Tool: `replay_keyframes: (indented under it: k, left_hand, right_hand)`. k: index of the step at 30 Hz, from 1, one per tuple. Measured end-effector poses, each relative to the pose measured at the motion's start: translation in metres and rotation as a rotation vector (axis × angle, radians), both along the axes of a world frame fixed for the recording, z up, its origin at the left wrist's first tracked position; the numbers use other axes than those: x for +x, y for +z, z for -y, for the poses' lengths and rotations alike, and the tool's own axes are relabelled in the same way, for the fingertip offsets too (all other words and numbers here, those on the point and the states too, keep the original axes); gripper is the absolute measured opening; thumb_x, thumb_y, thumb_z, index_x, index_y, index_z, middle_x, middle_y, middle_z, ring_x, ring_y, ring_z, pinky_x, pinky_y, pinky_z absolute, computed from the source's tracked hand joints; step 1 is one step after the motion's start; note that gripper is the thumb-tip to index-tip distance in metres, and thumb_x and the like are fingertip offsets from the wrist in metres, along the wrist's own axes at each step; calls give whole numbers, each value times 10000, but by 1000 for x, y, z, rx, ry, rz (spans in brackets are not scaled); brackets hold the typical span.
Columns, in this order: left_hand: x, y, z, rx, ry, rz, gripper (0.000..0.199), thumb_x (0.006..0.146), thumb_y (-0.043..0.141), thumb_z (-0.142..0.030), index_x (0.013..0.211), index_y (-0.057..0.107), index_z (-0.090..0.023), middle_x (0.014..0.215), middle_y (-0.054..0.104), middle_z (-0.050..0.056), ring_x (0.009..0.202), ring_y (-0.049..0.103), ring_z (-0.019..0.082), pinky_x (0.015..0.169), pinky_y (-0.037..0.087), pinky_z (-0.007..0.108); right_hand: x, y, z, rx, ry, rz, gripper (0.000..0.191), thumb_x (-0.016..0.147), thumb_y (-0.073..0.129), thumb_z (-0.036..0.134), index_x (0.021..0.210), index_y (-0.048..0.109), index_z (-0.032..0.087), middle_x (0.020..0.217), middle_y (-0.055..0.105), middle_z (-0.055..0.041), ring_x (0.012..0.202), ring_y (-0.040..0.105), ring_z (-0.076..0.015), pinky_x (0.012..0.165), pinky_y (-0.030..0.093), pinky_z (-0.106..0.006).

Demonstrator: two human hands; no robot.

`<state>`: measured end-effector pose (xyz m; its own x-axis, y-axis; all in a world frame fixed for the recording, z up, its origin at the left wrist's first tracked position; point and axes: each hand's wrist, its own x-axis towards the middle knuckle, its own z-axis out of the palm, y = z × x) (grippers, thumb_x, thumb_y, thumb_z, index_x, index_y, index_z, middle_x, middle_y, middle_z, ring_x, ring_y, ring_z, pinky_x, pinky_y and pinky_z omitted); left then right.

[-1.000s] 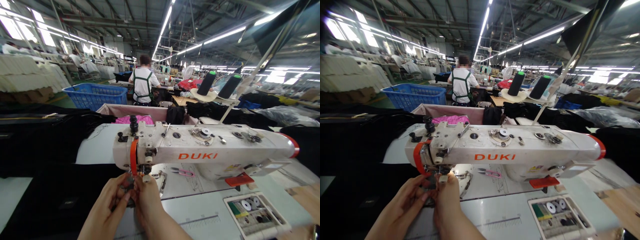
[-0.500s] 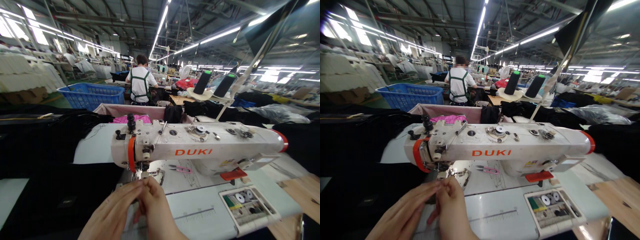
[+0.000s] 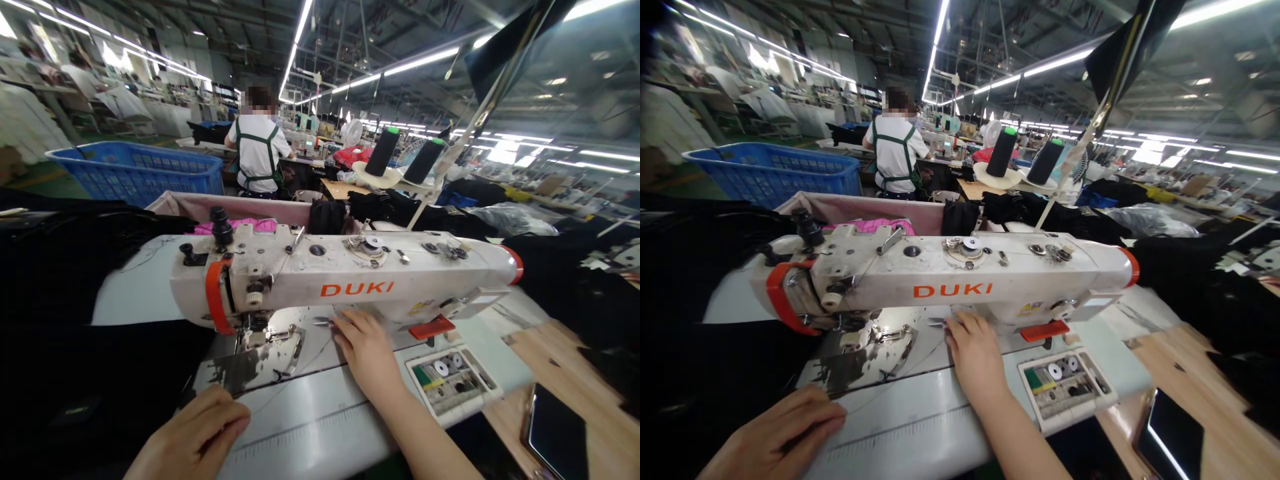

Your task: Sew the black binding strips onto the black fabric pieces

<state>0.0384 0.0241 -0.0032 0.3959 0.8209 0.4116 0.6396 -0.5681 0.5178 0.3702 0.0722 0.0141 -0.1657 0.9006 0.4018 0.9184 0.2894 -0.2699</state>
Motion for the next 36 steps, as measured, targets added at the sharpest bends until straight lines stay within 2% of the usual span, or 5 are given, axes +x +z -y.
replay_keyframes:
  k: [9, 16, 23, 28, 36]
  left_hand:
    - [-10, 3, 9, 103, 154, -148, 349, 1030, 557, -562, 930, 806, -339, 921, 784, -37, 820, 770, 124, 830, 596, 106]
    - [-21, -7, 8, 133, 40, -145, 240, 1013, 611, -486, 1038, 814, -360, 975, 823, -41, 869, 795, 158, 894, 634, 187]
    - [-6, 9, 13, 152, 15, -137, 311, 1076, 501, -428, 1035, 800, -352, 928, 815, -45, 833, 787, 133, 799, 630, 150]
    - [3, 32, 1, -49, 179, -73, 413, 1026, 511, -584, 887, 823, -353, 879, 815, -36, 761, 791, 163, 695, 629, 206]
    - [1, 61, -81, -319, 259, -318, 335, 945, 535, -421, 891, 839, -292, 967, 831, 50, 910, 770, 314, 781, 526, 375]
  right_hand:
    - [-15, 6, 7, -21, -54, -75, 328, 1005, 435, 63, 1250, 641, 135, 1132, 693, -142, 1009, 687, -278, 900, 574, -414]
    - [-68, 39, 59, -261, 237, -66, 300, 989, 670, 215, 1284, 691, 264, 1032, 685, -63, 903, 700, -265, 771, 584, -378]
    - [-100, 36, 58, -261, 333, 51, 205, 907, 712, 169, 1100, 739, 231, 985, 703, -56, 847, 692, -256, 676, 533, -343]
    - [-70, 31, 37, -205, 178, 44, 179, 1003, 637, 214, 1125, 765, 241, 948, 696, -58, 824, 688, -243, 694, 520, -334]
    - [-7, 13, -6, -11, -22, 143, 289, 981, 629, 124, 1233, 760, 176, 1252, 685, -154, 1177, 581, -352, 1024, 494, -522]
